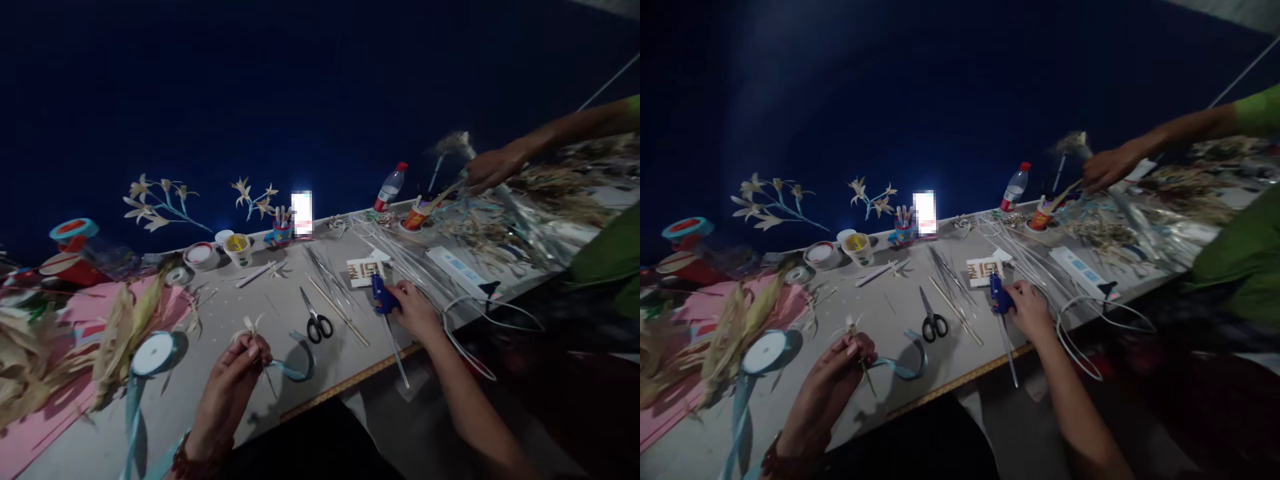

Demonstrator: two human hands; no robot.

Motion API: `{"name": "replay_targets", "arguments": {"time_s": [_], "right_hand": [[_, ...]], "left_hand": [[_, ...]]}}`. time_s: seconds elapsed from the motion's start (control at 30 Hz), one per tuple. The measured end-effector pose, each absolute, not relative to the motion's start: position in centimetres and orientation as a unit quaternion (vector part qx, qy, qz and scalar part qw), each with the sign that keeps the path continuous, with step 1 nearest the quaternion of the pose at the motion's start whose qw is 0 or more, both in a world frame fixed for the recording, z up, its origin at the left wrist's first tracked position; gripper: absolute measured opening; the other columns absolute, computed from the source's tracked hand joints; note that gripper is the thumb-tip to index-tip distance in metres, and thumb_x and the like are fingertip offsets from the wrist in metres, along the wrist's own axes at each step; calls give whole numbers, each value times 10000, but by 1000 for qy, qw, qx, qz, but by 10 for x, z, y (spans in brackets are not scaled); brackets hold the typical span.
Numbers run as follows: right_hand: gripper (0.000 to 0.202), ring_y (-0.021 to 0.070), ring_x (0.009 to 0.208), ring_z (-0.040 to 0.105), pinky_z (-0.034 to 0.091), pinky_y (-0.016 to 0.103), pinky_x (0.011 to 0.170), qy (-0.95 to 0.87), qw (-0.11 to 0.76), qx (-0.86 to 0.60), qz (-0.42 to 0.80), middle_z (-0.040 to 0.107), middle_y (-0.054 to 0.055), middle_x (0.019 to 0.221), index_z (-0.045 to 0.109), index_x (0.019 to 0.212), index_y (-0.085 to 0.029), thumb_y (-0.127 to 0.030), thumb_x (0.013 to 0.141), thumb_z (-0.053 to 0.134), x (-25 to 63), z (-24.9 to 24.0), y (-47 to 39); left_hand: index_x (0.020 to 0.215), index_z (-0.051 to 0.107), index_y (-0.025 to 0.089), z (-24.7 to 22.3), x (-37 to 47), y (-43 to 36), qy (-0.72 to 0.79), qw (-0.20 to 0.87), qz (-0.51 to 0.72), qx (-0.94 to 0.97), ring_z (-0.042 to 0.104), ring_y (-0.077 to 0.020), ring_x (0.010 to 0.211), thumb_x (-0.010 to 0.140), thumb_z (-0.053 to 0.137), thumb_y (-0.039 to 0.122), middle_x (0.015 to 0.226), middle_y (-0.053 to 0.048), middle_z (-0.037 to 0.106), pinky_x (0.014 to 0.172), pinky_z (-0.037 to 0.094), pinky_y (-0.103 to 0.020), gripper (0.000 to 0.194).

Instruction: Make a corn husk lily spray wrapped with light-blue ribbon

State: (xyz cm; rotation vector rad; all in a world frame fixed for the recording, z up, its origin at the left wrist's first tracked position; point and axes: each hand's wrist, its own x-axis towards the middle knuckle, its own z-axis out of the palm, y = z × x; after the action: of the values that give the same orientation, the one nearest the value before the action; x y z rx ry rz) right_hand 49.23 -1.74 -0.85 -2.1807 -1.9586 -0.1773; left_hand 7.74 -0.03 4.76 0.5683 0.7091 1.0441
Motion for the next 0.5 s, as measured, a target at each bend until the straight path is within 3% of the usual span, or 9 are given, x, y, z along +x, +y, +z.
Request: {"name": "replay_targets", "arguments": {"time_s": [0.23,0.5], "right_hand": [[489,281,1137,570,463,394,978,-683,91,-724,-28,512,119,1338,594,1207,-188,-94,731,540,494,-2,-18],[482,290,1201,546,441,406,1006,-700,80,-710,16,461,114,1441,608,1151,-171,-63,687,530,485,-1,-10]], "left_hand": [[764,594,167,50,83,2,323,775,465,280,474,-147,756,835,655,199,784,-23,503,715,427,-269,99],[760,599,167,51,83,2,336,772,462,281,474,-146,757,823,669,210,782,-19,505,711,426,-260,104]]}}
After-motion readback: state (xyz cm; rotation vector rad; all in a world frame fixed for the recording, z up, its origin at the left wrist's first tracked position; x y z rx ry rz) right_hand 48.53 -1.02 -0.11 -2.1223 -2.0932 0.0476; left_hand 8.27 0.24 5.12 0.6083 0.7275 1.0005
